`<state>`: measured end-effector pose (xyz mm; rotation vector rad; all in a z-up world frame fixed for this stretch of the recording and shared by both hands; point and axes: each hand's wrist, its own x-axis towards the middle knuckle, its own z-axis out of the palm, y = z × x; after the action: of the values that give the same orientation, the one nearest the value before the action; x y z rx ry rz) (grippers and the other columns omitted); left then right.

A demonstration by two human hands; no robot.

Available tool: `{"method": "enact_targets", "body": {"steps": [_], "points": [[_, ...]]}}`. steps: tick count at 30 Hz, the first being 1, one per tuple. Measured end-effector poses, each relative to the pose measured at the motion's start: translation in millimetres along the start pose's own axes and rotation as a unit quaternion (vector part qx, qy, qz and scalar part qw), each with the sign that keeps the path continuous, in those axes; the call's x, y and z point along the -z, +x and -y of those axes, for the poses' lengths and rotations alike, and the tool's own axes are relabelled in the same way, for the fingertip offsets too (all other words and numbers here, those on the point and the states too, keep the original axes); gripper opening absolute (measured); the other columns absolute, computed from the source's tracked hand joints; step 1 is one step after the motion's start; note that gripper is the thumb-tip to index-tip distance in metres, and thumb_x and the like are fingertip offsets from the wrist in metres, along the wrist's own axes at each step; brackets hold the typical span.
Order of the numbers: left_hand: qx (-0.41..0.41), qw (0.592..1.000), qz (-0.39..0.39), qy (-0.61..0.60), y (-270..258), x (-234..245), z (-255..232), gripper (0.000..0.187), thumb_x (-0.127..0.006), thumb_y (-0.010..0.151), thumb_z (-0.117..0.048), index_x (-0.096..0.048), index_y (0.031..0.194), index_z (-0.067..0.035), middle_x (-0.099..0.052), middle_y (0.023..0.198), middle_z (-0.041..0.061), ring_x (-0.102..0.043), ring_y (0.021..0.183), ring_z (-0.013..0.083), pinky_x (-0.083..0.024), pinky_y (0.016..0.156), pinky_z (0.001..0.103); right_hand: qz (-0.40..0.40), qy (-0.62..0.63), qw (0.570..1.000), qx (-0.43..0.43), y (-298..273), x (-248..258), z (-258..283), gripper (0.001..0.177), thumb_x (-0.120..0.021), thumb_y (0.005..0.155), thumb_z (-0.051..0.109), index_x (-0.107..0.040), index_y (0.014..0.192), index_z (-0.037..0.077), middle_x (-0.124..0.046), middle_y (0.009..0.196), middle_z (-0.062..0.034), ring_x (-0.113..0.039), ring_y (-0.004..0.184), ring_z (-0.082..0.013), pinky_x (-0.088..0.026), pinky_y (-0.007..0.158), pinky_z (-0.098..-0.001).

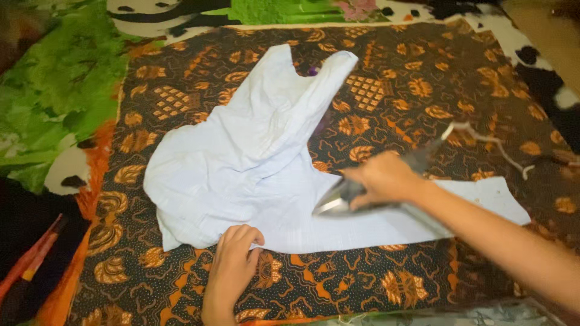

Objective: The person irons a blue shirt on a bed, using a spray bottle to mist the fabric and an iron to press the sleeves and the torso.

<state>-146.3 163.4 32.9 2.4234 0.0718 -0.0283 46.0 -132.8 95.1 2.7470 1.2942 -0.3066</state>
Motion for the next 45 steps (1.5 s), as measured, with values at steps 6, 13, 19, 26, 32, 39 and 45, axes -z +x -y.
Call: {"method": "enact_targets", "body": {"steps": [6, 13, 19, 26, 32, 39, 45], "points": [[-0.047, 0.997, -0.047, -0.05, -3, 5, 4, 0.025, -0.065, 0.07, 0.004, -0.064, 0.094, -0.005, -0.062, 0.103, 0.009, -0.055, 0.114, 0.0268, -0.042, 0.101, 0.041, -0.119, 0.064, 0.956, 0.259, 2, -25, 49, 0.05, -0.08, 0.072, 0.058, -0.065, 0.082, 0.011, -0.073, 0.07, -0.006, -0.071, 0.066, -0.0298, -0.056, 0.062, -0.0425], [-0.146, 0.907, -0.395, -0.002, 10, -57, 30, 0.024, -0.054, 0.082, 0.007, -0.067, 0.1, -0.004, -0.063, 0.118, 0.013, -0.052, 0.124, 0.0316, -0.044, 0.107, 0.043, -0.04, 0.003, 0.991, 0.13, 54, -9, -1, 0.062, -0.078, 0.067, 0.066, -0.076, 0.099, 0.013, -0.078, 0.078, -0.0082, -0.073, 0.059, -0.0262, -0.055, 0.053, -0.0405], [-0.09, 0.84, -0.533, 0.04, 19, -70, 47, 0.024, -0.055, 0.084, 0.008, -0.068, 0.1, -0.004, -0.063, 0.116, 0.011, -0.049, 0.119, 0.0272, -0.042, 0.105, 0.043, -0.022, -0.014, 0.993, 0.116, 43, -3, 46, 0.065, -0.08, 0.069, 0.07, -0.074, 0.099, 0.012, -0.073, 0.068, -0.0113, -0.071, 0.057, -0.0298, -0.054, 0.053, -0.0425], [-0.123, 0.854, -0.502, 0.061, 13, -64, 31, 0.017, -0.06, 0.088, 0.003, -0.068, 0.102, -0.003, -0.063, 0.117, 0.013, -0.051, 0.119, 0.0311, -0.045, 0.103, 0.044, -0.094, 0.023, 0.972, 0.214, 34, -15, 69, 0.058, -0.08, 0.07, 0.057, -0.075, 0.106, 0.012, -0.074, 0.073, -0.0104, -0.07, 0.061, -0.0323, -0.052, 0.053, -0.0461], [-0.14, 0.852, -0.501, 0.056, 9, -68, 31, 0.015, -0.057, 0.093, -0.001, -0.067, 0.104, -0.003, -0.063, 0.116, 0.013, -0.054, 0.114, 0.032, -0.046, 0.1, 0.043, -0.021, 0.013, 0.998, 0.061, 45, 12, 20, 0.061, -0.082, 0.063, 0.062, -0.075, 0.104, 0.017, -0.075, 0.072, -0.0094, -0.072, 0.067, -0.0322, -0.054, 0.059, -0.0473], [-0.194, 0.838, -0.509, 0.041, 23, -90, 61, 0.023, -0.05, 0.097, -0.009, -0.063, 0.113, 0.001, -0.064, 0.115, 0.016, -0.055, 0.112, 0.0316, -0.045, 0.101, 0.047, -0.087, 0.077, 0.976, 0.184, 33, -12, 71, 0.053, -0.083, 0.07, 0.055, -0.077, 0.105, 0.015, -0.074, 0.073, -0.0077, -0.071, 0.06, -0.0264, -0.054, 0.053, -0.0427], [-0.184, 0.836, -0.515, 0.041, 15, -90, 62, 0.023, -0.047, 0.1, -0.008, -0.06, 0.116, 0.003, -0.063, 0.116, 0.017, -0.055, 0.113, 0.0326, -0.044, 0.103, 0.049, -0.042, 0.047, 0.98, 0.188, 22, -8, 84, 0.046, -0.081, 0.074, 0.053, -0.076, 0.097, 0.014, -0.072, 0.07, -0.0089, -0.07, 0.063, -0.0296, -0.054, 0.057, -0.0454]]}}
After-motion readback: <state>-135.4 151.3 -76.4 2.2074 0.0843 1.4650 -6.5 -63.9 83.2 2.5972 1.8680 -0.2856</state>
